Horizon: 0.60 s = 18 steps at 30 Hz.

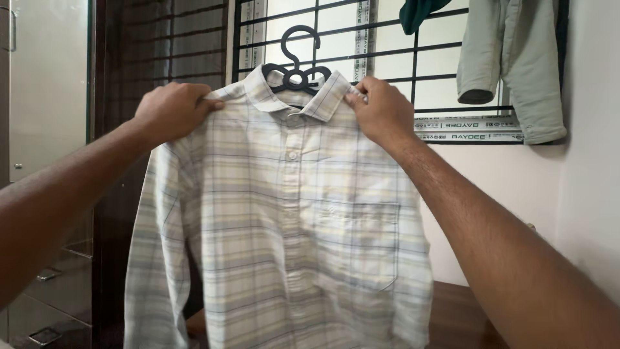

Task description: The person irons a light-colored checkered shirt on a wooden table, then buttons it and places it on a hanger. Next, they iron a dark green shirt on the same table.

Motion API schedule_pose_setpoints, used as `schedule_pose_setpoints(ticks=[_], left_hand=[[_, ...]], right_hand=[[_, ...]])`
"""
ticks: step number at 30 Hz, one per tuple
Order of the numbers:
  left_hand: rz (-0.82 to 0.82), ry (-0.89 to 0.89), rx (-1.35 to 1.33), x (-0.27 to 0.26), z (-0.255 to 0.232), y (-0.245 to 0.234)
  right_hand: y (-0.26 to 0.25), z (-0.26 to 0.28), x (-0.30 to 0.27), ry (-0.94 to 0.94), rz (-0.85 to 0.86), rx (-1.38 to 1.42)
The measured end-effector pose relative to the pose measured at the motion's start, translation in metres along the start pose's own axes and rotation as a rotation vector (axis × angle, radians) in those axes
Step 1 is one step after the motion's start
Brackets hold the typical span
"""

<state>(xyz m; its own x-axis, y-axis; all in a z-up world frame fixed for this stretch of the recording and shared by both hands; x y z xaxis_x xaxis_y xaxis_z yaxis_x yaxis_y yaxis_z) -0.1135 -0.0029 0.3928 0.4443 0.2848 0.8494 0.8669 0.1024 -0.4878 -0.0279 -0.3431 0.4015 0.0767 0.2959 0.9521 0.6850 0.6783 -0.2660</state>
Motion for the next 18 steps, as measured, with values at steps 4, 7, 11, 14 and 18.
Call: schedule_pose_setpoints(ticks=[4, 7, 11, 14, 18], left_hand=[[0.036, 0.055, 0.026, -0.006, -0.002, -0.001], [-0.007, 0.204, -0.025, -0.017, -0.012, -0.001], [0.021, 0.148, 0.024, -0.024, 0.001, 0.005], [-0.05, 0.142, 0.026, -0.033, 0.024, -0.002], [-0.05, 0.006, 0.137, -0.048, 0.072, -0.009]], right_hand=[[0.016, 0.012, -0.003, -0.02, 0.058, 0.067], [0.037, 0.025, -0.005, 0.01, 0.085, 0.059], [0.067, 0.039, -0.011, 0.045, 0.101, 0.157], [0.089, 0.055, -0.013, 0.012, 0.06, 0.258], [0.136, 0.086, -0.023, -0.041, 0.088, 0.301]])
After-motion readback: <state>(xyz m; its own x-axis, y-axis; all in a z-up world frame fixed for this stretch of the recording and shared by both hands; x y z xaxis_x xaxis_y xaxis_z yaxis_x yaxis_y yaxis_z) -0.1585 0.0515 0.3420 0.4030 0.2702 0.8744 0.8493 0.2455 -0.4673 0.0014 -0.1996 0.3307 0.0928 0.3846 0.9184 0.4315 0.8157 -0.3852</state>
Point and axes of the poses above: each hand's wrist, its own x-axis towards the middle knuckle, its own y-axis out of the palm, z = x × y, the point moved 7 cm from there along x, towards the middle knuckle, and after that the axes turned 15 degrees about -y, right-handed, at the moved point
